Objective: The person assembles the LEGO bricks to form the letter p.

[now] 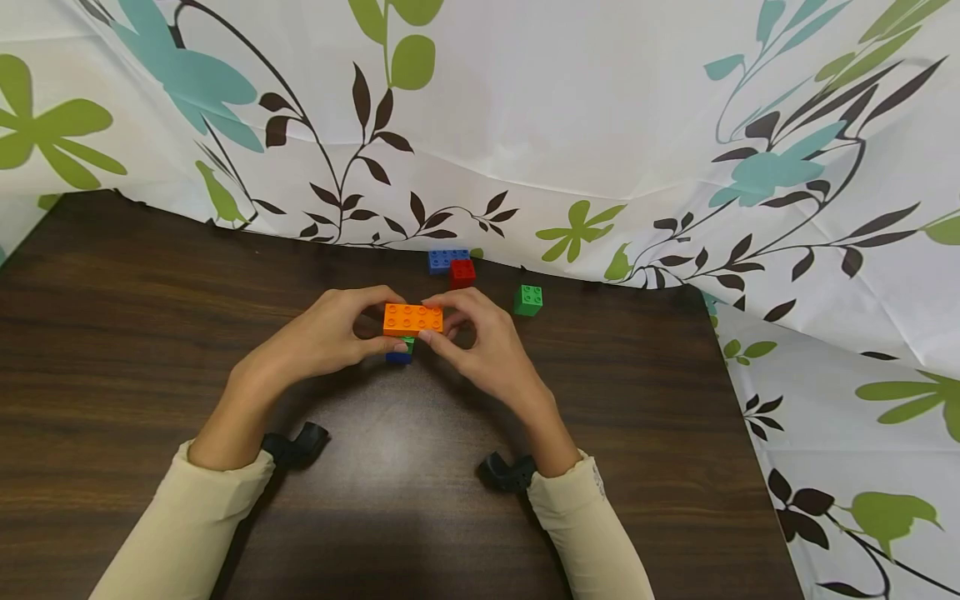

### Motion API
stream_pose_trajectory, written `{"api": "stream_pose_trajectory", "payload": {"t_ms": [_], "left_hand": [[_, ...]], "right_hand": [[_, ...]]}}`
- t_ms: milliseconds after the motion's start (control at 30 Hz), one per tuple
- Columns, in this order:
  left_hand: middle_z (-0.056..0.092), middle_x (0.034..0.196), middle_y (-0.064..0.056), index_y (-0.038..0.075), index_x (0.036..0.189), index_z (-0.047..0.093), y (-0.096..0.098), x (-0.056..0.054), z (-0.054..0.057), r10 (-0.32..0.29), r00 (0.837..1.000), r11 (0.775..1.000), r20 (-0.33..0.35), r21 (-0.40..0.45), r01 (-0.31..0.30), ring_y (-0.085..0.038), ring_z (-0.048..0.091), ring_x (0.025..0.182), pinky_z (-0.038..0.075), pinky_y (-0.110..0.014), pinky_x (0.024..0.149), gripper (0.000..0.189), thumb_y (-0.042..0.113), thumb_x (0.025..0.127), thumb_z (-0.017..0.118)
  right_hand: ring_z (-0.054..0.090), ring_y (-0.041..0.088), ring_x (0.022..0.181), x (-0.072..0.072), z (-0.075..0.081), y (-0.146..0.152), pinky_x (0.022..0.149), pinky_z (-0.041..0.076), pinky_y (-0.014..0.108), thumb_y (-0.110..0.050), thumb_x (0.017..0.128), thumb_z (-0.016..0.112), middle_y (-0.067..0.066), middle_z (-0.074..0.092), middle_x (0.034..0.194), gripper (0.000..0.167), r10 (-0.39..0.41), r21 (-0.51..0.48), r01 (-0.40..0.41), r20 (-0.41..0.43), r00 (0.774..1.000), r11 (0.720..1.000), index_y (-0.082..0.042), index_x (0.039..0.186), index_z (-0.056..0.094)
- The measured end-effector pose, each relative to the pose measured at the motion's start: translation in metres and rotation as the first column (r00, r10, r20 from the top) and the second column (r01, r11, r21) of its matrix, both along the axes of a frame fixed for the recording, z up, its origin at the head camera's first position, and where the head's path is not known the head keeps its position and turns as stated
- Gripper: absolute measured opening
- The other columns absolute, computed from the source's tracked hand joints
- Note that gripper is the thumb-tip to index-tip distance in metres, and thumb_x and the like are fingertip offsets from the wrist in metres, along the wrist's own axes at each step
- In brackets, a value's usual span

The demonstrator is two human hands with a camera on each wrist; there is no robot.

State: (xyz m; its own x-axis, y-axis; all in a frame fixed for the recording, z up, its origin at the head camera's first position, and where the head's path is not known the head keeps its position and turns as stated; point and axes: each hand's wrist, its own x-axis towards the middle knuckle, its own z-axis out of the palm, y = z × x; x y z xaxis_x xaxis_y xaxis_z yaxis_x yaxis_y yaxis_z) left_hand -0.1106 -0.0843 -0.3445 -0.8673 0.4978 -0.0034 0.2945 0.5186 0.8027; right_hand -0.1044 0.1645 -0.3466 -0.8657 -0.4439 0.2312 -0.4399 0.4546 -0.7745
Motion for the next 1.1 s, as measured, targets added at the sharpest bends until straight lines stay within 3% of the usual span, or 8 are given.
{"api": "stream_pose_trajectory", "payload": {"t_ms": [467,700,1100], "left_hand": [[0.075,0.128,-0.014,0.004,0.133,0.067,0.0004,0.0006,-0.0001,-0.011,1.0,1.0,-0.013,-0.02,0.011,-0.035,0.067,0.114,0.051,-0.059,0.113,0.045,0.013,0.093,0.085],[0.075,0.124,-0.012,0.004,0.132,0.067,0.0007,0.0009,0.0016,-0.009,1.0,1.0,0.004,-0.011,0.009,-0.034,0.066,0.106,0.058,-0.053,0.103,0.045,0.015,0.093,0.086],[0.075,0.118,-0.011,0.005,0.132,0.067,0.0004,-0.0004,-0.0014,-0.016,1.0,1.0,-0.005,-0.016,0.016,-0.031,0.065,0.1,0.058,-0.045,0.091,0.044,0.016,0.093,0.086]], "right_hand": [[0.065,0.021,0.091,0.003,0.0002,-0.003,0.08,0.063,0.032,-0.006,0.093,0.084,0.012,0.07,0.122,0.035,0.021,-0.01,-0.021,0.024,0.999,1.0,-0.005,0.127,0.075],[0.064,0.024,0.09,0.0022,0.0017,-0.0016,0.08,0.059,0.021,-0.004,0.092,0.083,0.014,0.069,0.121,0.034,0.014,-0.039,-0.012,0.052,0.999,0.999,-0.002,0.126,0.075],[0.065,0.023,0.089,0.0021,0.0035,0.0026,0.08,0.06,0.023,-0.004,0.091,0.083,0.015,0.07,0.12,0.034,0.016,-0.017,-0.015,0.041,0.999,1.0,-0.003,0.125,0.076]]}}
